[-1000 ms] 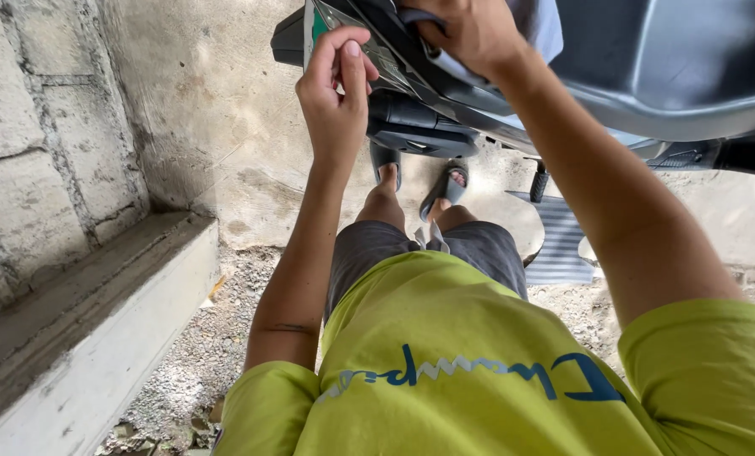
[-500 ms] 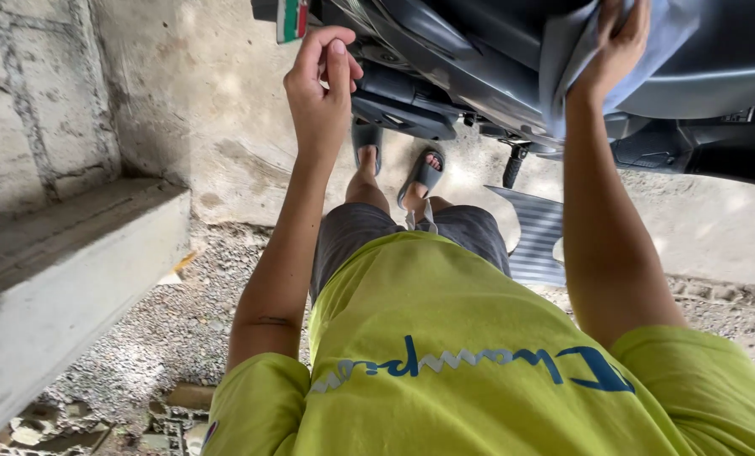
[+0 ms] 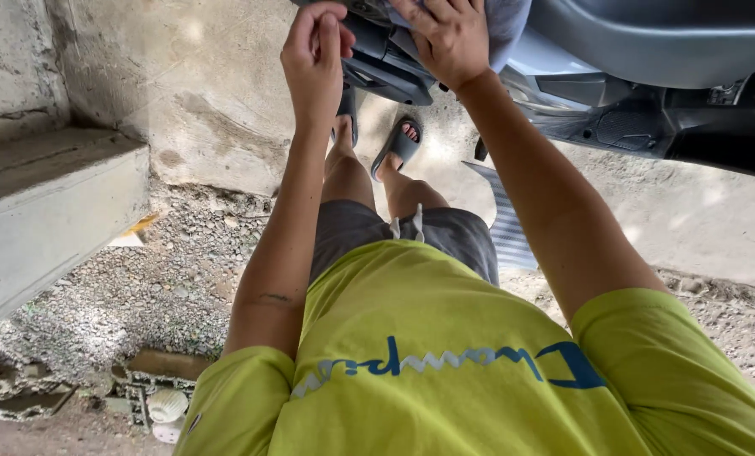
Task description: Wiping down and cleaning various surfaces of a motorcycle using a cloth.
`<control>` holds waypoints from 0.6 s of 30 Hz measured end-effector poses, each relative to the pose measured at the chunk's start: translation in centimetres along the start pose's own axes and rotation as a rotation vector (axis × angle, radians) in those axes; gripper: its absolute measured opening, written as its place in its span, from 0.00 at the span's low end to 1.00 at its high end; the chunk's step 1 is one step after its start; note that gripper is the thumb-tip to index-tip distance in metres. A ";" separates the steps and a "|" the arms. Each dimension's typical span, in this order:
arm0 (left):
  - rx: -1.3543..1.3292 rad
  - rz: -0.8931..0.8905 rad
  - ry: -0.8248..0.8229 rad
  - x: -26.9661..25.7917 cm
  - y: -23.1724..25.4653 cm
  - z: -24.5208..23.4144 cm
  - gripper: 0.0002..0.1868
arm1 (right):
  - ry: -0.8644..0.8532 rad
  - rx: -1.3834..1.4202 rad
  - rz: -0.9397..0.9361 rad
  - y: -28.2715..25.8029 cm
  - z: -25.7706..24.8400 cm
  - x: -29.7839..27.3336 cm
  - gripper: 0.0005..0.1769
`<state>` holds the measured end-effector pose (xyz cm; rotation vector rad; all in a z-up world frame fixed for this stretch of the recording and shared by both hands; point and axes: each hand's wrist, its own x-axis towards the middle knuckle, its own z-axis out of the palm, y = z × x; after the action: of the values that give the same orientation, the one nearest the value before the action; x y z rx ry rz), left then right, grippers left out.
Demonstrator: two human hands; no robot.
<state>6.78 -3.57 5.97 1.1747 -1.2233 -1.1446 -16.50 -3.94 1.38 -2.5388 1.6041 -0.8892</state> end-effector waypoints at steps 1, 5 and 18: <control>0.058 -0.046 -0.014 -0.7 -0.1 -0.4 0.10 | -0.033 -0.044 -0.090 -0.2 -0.5 -0.2 0.25; 0.071 -0.168 -0.010 -2.5 -3.0 -0.9 0.09 | -0.116 -0.201 -0.209 0.3 1.1 -2.5 0.34; 0.205 -0.311 -0.178 -4.0 -4.0 -2.8 0.09 | -0.470 0.204 0.036 -5.2 12.1 -0.6 0.26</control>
<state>9.47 0.19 1.73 1.4810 -1.3494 -1.4028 -6.78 -4.39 -7.45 -2.3355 1.3345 -0.3833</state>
